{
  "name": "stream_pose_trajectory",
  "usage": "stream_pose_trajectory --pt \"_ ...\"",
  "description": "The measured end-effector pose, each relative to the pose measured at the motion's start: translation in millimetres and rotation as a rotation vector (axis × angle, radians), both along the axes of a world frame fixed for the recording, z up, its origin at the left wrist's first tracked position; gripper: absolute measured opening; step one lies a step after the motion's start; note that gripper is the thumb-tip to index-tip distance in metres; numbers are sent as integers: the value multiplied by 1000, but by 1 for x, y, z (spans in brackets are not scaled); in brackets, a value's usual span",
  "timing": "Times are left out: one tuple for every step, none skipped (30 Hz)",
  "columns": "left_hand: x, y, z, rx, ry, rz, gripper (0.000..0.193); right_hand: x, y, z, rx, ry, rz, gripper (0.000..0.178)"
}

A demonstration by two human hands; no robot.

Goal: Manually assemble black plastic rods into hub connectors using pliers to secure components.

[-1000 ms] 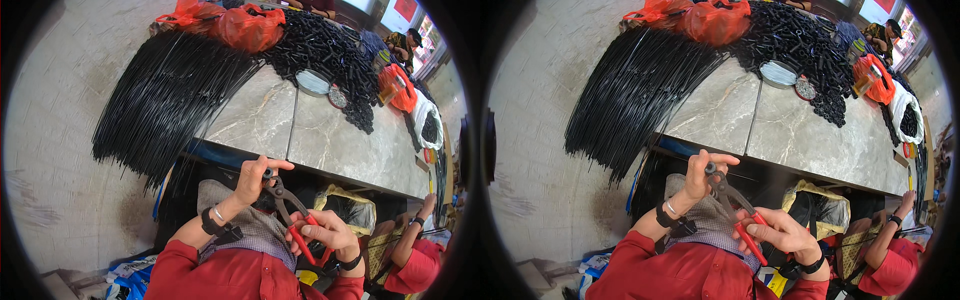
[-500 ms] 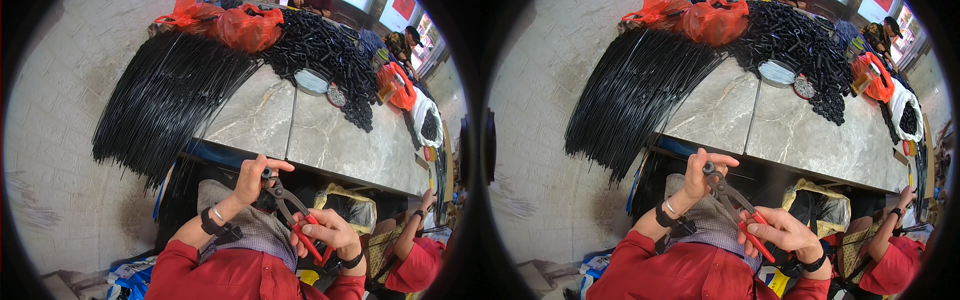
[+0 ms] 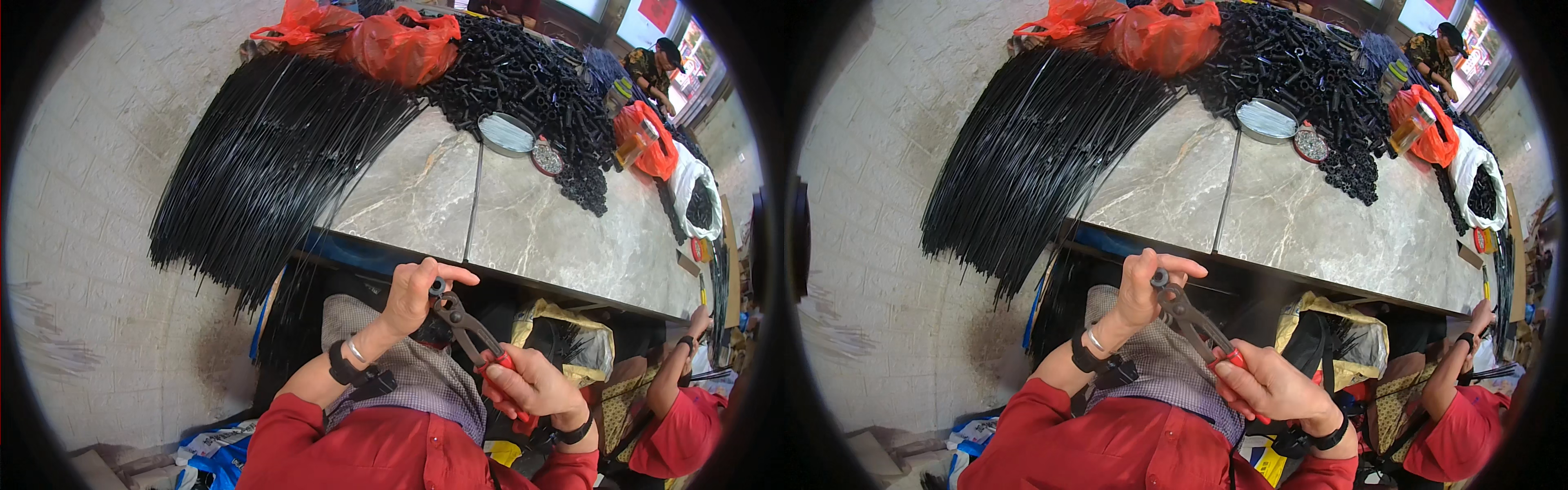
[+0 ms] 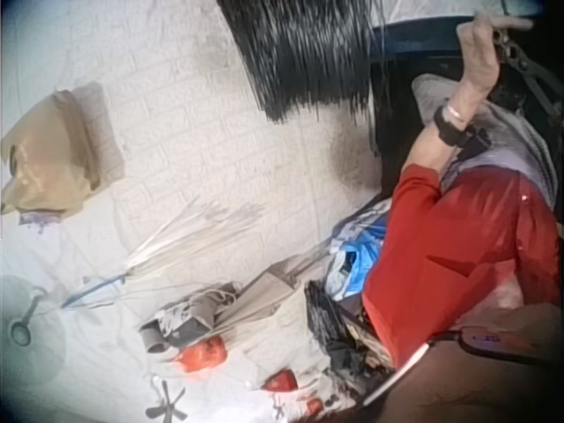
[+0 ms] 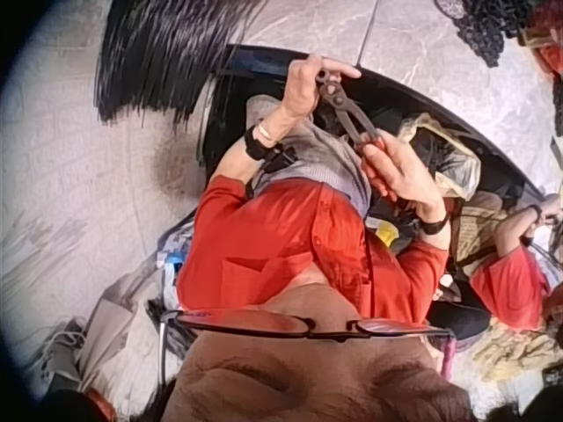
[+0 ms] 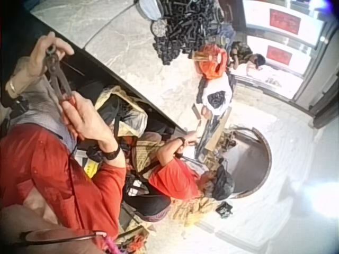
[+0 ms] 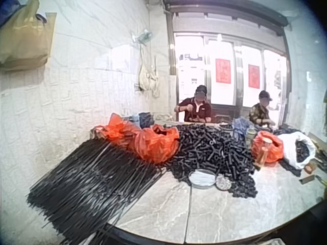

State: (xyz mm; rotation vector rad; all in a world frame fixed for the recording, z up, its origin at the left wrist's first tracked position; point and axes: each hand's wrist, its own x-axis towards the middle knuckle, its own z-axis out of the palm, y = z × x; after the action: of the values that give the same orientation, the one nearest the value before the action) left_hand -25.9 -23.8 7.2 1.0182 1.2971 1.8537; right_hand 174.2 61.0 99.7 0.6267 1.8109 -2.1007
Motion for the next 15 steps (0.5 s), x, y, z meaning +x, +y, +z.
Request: stream_pose_trajectory --pt "0 1 0 2 -1 0 69 1 -1 -2 2 -1 0 19" --pt "0 1 1 -8 33 14 69 2 -3 -6 105 8 2 19" --pt "0 2 1 -17 67 28 70 2 -5 -9 208 17 4 20" --pt "0 2 1 -18 66 29 70 1 -7 -10 206 16 5 20" --pt "0 3 1 -22 80 56 70 -1 -8 -11 332 31 6 20" --pt "-1 4 1 -27 93 83 71 -2 -9 -11 458 46 7 21" --pt "-4 5 -4 -27 93 83 71 -1 -10 -13 458 46 7 21" --pt "-9 6 -9 -9 19 42 72 1 -12 -16 569 54 1 21" --pt "-13 6 -12 10 -54 2 74 1 -12 -18 681 62 -5 22" --pt "-16 6 -13 11 -53 4 74 -1 -8 -19 682 64 -4 22" --pt "-17 9 -11 15 -77 -2 76 -1 2 -21 660 71 -50 23" --pt "-19 12 -9 22 -101 -10 80 -1 11 -23 640 79 -99 25" --pt "-26 12 -15 87 -133 -115 79 -6 19 -33 874 215 -155 27" --pt "-28 16 -15 97 -133 -135 79 -11 32 -38 1006 169 -171 29" --pt "-27 18 -14 136 -170 -145 74 -14 41 -46 1145 163 -233 29"
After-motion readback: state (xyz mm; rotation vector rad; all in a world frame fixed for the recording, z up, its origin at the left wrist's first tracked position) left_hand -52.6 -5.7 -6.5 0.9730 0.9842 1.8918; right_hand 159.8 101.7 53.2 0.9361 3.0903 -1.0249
